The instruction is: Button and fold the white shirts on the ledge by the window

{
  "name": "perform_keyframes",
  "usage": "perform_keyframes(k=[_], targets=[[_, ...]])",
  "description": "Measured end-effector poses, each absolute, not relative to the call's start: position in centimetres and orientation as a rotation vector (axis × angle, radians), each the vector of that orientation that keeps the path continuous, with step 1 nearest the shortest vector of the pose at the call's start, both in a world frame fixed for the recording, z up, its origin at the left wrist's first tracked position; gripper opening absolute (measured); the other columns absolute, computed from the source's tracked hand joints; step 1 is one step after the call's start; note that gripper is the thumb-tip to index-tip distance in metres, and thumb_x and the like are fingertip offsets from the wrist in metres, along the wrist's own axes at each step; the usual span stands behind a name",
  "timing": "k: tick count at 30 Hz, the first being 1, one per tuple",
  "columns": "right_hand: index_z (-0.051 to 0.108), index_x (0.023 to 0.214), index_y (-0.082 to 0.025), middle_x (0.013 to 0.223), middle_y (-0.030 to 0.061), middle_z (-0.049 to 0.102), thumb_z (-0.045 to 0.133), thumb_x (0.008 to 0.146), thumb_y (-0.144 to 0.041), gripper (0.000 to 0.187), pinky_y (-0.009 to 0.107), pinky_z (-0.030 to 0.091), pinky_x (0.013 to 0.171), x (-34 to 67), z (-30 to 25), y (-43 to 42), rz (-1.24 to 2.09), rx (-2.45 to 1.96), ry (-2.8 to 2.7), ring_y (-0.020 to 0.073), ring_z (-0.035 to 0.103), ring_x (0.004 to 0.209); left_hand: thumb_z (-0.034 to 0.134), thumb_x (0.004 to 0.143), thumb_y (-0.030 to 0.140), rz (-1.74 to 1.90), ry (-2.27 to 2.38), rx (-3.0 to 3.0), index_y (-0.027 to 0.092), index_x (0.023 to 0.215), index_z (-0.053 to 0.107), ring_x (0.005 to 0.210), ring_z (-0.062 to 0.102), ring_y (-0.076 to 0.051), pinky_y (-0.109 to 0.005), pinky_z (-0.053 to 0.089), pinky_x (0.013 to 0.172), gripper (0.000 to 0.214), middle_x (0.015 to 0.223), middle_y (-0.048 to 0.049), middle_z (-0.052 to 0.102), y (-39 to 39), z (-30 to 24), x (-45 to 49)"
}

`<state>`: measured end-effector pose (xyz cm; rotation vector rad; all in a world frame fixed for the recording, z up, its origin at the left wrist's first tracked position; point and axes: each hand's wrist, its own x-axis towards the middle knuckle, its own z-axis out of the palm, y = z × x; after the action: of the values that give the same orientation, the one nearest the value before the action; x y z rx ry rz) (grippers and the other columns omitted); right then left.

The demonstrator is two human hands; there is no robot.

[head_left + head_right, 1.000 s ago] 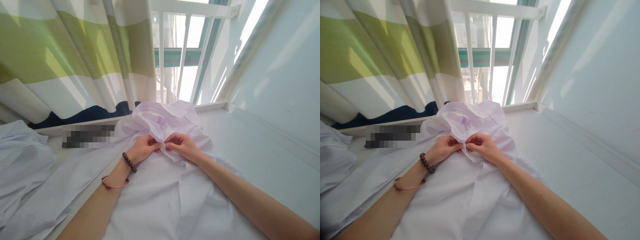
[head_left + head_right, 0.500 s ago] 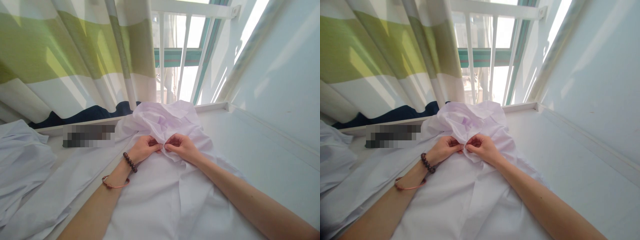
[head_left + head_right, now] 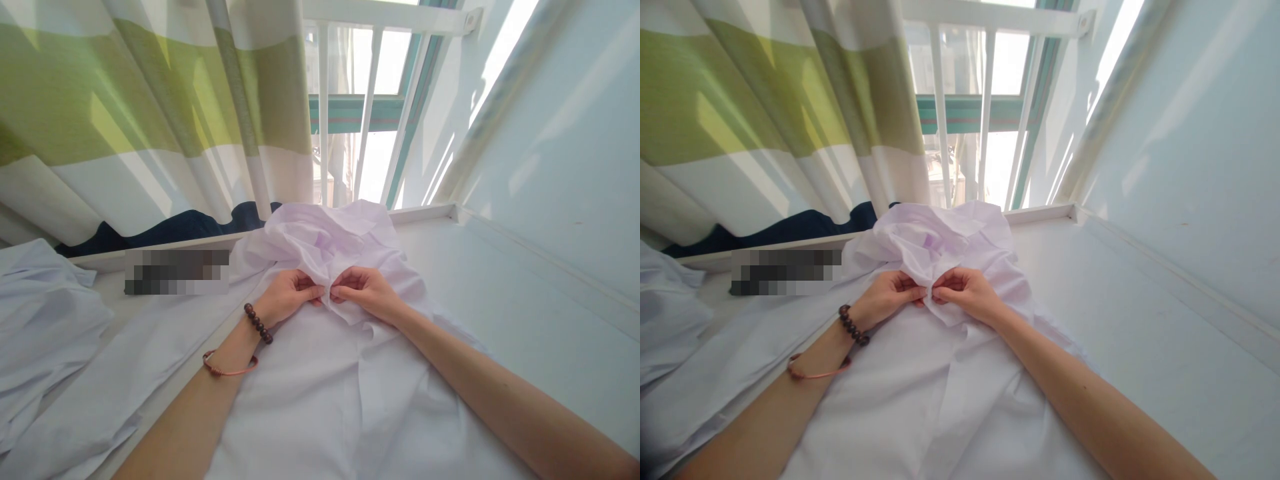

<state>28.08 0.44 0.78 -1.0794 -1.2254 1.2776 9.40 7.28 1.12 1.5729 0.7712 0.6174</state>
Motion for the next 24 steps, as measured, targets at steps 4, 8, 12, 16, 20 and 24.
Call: perform_keyframes(k=[4, 8, 12, 16, 20, 24], targets=[[0.069, 0.076, -0.018, 0.075, 0.0004, 0.073, 0.08, 0.065, -0.032, 0.021, 0.031, 0.056, 0.077, 28.12, 0.72, 0.46, 1.285, -1.068, -1.221, 0.0149, 0.068, 0.073, 0.079, 0.067, 0.033, 0.622, 0.772, 1.569, 0.01, 0.09, 0.074, 0.068, 0.067, -0.017, -0.029, 0.055, 0.068, 0.033, 0.085, -0.0092, 0.077, 7.33, 0.99, 9.39], [0.069, 0.076, -0.018, 0.076, 0.0006, 0.073, 0.081, 0.064, -0.033, 0.022, 0.032, 0.055, 0.078, 28.2, 0.69, 0.5, 1.295, -1.062, -1.216, 0.0152, 0.068, 0.074, 0.079, 0.068, 0.033, 0.618, 0.765, 1.571, 0.009, 0.091, 0.073, 0.069, 0.068, -0.017, -0.029, 0.055, 0.068, 0.034, 0.087, -0.0105, 0.077, 7.33, 1.0, 9.36], [0.07, 0.077, -0.017, 0.076, 0.0011, 0.073, 0.081, 0.064, -0.034, 0.024, 0.033, 0.055, 0.079, 28.19, 0.7, 0.52, 1.298, -1.064, -1.226, 0.0157, 0.068, 0.074, 0.079, 0.068, 0.033, 0.618, 0.773, 1.58, 0.009, 0.092, 0.073, 0.069, 0.068, -0.017, -0.03, 0.056, 0.069, 0.034, 0.086, -0.0099, 0.077, 7.42, 0.9, 9.32], [0.068, 0.075, -0.018, 0.073, 0.0007, 0.072, 0.081, 0.063, -0.033, 0.023, 0.032, 0.056, 0.075, 28.01, 0.72, 0.53, 1.268, -1.113, -1.239, 0.0158, 0.068, 0.071, 0.08, 0.067, 0.032, 0.606, 0.791, 1.591, 0.011, 0.089, 0.074, 0.07, 0.069, -0.019, -0.03, 0.056, 0.071, 0.031, 0.082, -0.0078, 0.077, 7.45, 0.78, 9.24], [0.067, 0.072, -0.019, 0.069, -0.0004, 0.072, 0.08, 0.063, -0.031, 0.019, 0.031, 0.057, 0.07, 27.95, 0.76, 0.53, 1.236, -1.164, -1.258, 0.0152, 0.068, 0.067, 0.08, 0.066, 0.033, 0.599, 0.824, 1.607, 0.013, 0.082, 0.074, 0.069, 0.07, -0.019, -0.03, 0.057, 0.07, 0.026, 0.076, -0.0062, 0.077, 7.33, 0.89, 9.12], [0.067, 0.072, -0.019, 0.07, -0.0002, 0.073, 0.08, 0.064, -0.031, 0.019, 0.031, 0.056, 0.071, 28.1, 0.72, 0.55, 1.244, -1.166, -1.281, 0.0158, 0.068, 0.067, 0.08, 0.065, 0.035, 0.596, 0.825, 1.609, 0.015, 0.079, 0.075, 0.067, 0.07, -0.019, -0.03, 0.057, 0.068, 0.026, 0.075, -0.0047, 0.077, 7.24, 0.96, 9.13]])
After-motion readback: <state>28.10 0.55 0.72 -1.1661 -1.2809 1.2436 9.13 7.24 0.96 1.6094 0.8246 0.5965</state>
